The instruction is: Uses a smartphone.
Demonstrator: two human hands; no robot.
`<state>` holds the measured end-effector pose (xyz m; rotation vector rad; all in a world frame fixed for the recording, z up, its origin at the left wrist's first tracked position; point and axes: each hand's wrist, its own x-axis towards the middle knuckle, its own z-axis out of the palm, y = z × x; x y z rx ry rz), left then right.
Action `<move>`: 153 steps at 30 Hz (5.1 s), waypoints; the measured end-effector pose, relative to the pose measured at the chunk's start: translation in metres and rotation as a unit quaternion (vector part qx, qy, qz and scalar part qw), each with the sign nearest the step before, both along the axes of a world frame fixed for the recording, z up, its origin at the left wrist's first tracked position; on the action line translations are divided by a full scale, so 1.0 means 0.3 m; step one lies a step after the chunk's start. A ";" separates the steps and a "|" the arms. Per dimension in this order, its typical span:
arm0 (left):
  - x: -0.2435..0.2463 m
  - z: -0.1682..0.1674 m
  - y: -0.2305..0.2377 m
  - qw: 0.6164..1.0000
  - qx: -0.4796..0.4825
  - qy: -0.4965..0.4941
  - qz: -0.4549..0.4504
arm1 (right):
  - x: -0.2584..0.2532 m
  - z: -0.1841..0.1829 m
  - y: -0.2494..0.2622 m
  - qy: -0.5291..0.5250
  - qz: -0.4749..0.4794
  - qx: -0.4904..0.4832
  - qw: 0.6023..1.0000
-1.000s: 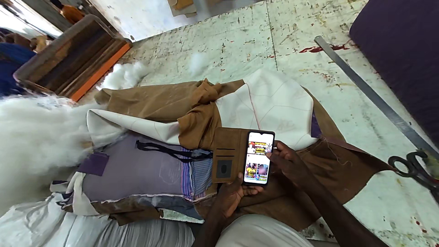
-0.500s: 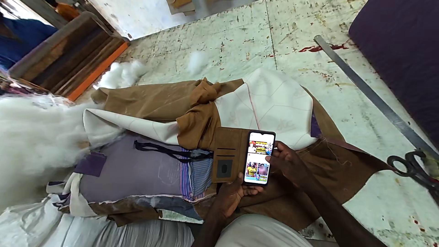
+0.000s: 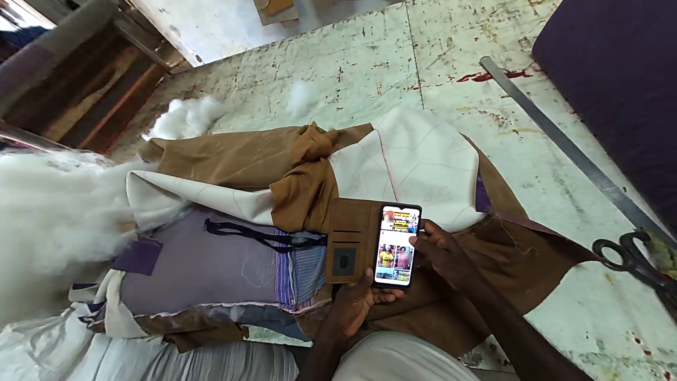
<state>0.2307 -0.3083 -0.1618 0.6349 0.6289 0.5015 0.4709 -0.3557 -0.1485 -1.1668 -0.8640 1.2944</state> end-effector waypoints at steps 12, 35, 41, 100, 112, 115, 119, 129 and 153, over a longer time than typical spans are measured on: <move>0.004 0.004 -0.005 1.000 -0.002 0.005 0.002 | 0.000 -0.001 -0.010 0.007 0.003 0.016 1.000; 0.003 0.003 -0.010 0.999 0.005 0.033 -0.006 | -0.021 -0.008 -0.009 0.013 -0.064 0.003 0.998; -0.001 0.004 -0.002 1.000 -0.002 0.023 0.006 | 0.004 -0.056 -0.028 0.118 -0.018 0.025 0.993; 0.005 0.004 -0.014 0.999 0.010 0.030 0.034 | -0.062 -0.056 -0.039 0.062 -0.052 -0.011 0.997; 0.008 0.007 -0.014 0.999 0.015 0.042 0.027 | -0.064 -0.058 -0.041 0.046 -0.063 -0.032 0.996; 0.004 0.001 -0.013 0.999 0.013 0.036 0.024 | -0.062 -0.063 -0.040 0.040 -0.061 -0.030 0.997; 0.003 0.001 -0.011 0.999 0.008 0.025 0.025 | -0.063 -0.063 -0.040 0.045 -0.063 -0.021 0.997; 0.004 0.011 -0.011 0.999 0.010 0.034 0.031 | -0.057 -0.058 -0.037 0.047 -0.048 -0.013 0.998; 0.002 0.003 -0.002 0.999 0.009 0.045 0.015 | -0.025 -0.062 -0.022 0.056 -0.064 -0.020 0.996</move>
